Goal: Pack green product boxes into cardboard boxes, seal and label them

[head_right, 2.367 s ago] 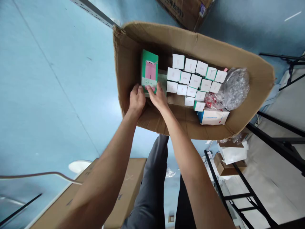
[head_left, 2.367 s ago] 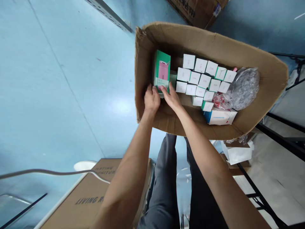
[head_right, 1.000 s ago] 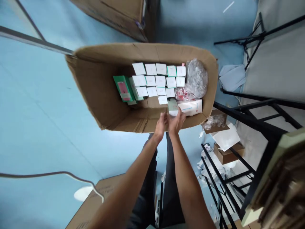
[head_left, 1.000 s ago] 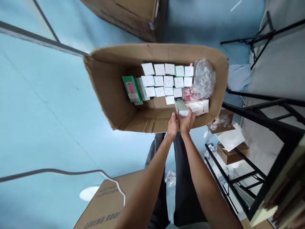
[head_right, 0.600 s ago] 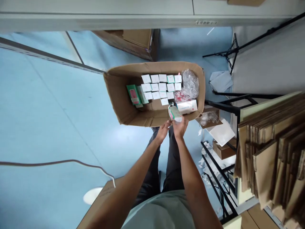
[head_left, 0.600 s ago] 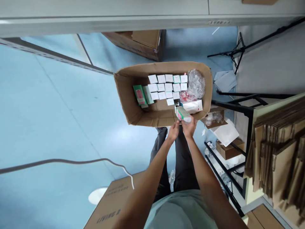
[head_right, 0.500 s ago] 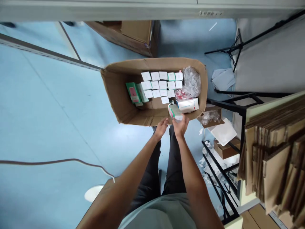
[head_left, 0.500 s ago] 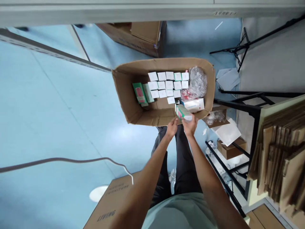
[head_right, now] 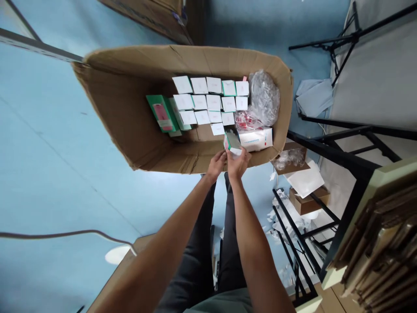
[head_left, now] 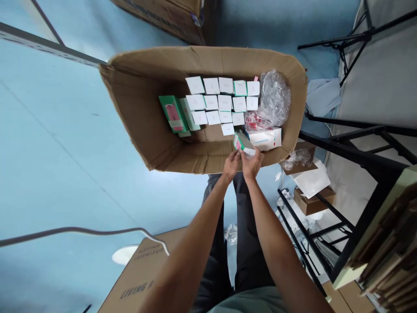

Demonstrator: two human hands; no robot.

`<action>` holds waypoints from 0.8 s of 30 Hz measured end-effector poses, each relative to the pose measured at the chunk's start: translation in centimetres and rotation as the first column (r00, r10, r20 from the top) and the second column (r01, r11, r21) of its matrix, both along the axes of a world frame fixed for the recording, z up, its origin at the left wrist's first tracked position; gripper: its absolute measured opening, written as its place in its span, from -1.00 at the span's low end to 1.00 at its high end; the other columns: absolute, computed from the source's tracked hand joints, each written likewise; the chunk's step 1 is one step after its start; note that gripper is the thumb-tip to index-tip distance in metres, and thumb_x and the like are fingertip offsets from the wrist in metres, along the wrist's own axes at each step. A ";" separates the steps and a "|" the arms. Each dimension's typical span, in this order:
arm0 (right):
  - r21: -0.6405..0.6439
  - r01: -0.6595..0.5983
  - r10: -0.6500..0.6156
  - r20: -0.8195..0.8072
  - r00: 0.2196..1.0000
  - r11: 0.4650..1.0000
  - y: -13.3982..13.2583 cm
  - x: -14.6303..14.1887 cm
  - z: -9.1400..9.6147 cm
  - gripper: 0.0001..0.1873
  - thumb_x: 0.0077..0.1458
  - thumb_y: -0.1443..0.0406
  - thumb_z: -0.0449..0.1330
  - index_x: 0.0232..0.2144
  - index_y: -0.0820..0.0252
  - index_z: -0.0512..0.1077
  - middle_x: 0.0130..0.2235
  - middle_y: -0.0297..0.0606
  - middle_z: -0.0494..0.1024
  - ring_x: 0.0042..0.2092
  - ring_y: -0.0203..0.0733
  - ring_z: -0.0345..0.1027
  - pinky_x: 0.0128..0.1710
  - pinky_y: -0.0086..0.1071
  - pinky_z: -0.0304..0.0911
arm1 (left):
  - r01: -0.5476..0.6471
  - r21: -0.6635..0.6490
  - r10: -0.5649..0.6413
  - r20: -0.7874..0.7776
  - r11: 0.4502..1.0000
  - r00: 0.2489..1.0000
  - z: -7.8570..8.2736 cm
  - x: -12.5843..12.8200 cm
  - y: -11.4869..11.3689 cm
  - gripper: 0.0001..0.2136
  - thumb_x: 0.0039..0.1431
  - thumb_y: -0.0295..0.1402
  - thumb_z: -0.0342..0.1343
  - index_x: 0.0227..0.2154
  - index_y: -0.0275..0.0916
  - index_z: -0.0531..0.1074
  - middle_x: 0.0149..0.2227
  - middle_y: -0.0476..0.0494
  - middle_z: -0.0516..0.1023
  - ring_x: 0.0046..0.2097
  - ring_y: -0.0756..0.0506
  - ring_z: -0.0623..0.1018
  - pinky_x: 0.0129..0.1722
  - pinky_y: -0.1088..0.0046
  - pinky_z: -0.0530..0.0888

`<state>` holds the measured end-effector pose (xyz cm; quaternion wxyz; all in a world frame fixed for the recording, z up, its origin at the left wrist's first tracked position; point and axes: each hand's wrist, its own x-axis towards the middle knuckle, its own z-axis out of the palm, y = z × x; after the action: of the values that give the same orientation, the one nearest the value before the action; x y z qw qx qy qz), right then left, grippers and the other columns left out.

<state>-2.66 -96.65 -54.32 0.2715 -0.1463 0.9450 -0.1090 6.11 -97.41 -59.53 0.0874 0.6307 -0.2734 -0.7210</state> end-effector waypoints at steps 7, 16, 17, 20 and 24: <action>0.083 -0.015 0.009 0.063 0.998 0.996 -2.7 -1.2 -0.7 -0.36 0.32 -0.02 0.35 0.30 0.12 0.40 0.26 0.10 0.44 0.23 0.18 0.48 0.17 -0.09 0.42 | 0.011 0.037 -0.013 0.052 0.999 0.999 -0.6 -1.0 -2.3 -0.59 0.35 -0.08 0.26 0.13 -0.21 0.63 0.07 -0.29 0.74 0.18 -0.31 0.67 0.21 0.13 0.61; 0.125 0.028 -0.035 0.051 0.998 0.992 -2.2 -1.4 -0.5 -0.40 0.42 -0.01 0.24 0.30 0.23 0.33 0.24 0.18 0.45 0.24 0.18 0.47 0.14 -0.13 0.43 | 0.224 -0.001 -0.220 0.191 0.975 0.957 -0.2 -1.9 -4.2 -0.67 0.38 -0.24 0.16 0.07 -0.23 0.68 0.09 -0.32 0.74 0.06 -0.30 0.71 0.18 0.18 0.56; 0.131 0.028 -0.035 0.053 0.998 0.991 -2.1 -1.6 -0.5 -0.39 0.41 -0.01 0.26 0.30 0.23 0.34 0.24 0.18 0.45 0.23 0.19 0.47 0.14 -0.13 0.43 | 0.252 0.004 -0.247 0.205 0.968 0.947 -0.2 -2.0 -4.3 -0.67 0.38 -0.25 0.16 0.07 -0.23 0.69 0.09 -0.33 0.74 0.06 -0.31 0.71 0.17 0.17 0.56; 0.159 0.028 -0.037 0.053 0.998 0.987 -1.7 -2.1 -0.8 -0.36 0.33 -0.02 0.36 0.26 0.22 0.36 0.21 0.17 0.47 0.23 0.23 0.45 0.15 -0.09 0.43 | 0.299 0.037 -0.300 0.214 0.953 0.930 -0.4 -2.3 -4.3 -0.69 0.36 -0.27 0.19 0.04 -0.21 0.71 0.05 -0.32 0.76 0.07 -0.34 0.71 0.18 0.16 0.55; 0.162 0.039 -0.048 0.054 0.997 0.986 -1.1 -2.1 -1.6 -0.34 0.28 -0.04 0.41 0.22 0.18 0.37 0.21 0.17 0.48 0.26 0.25 0.42 0.15 -0.06 0.44 | 0.279 0.040 -0.281 0.204 0.960 0.938 -1.3 -3.0 -4.0 -0.72 0.32 -0.30 0.24 0.02 -0.16 0.72 0.08 -0.30 0.74 0.15 -0.37 0.67 0.27 0.15 0.50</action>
<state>-4.80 -97.76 -55.87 0.3069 -0.1001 0.9455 -0.0424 3.16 -101.44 -60.88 -0.0481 0.6576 -0.3641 -0.6578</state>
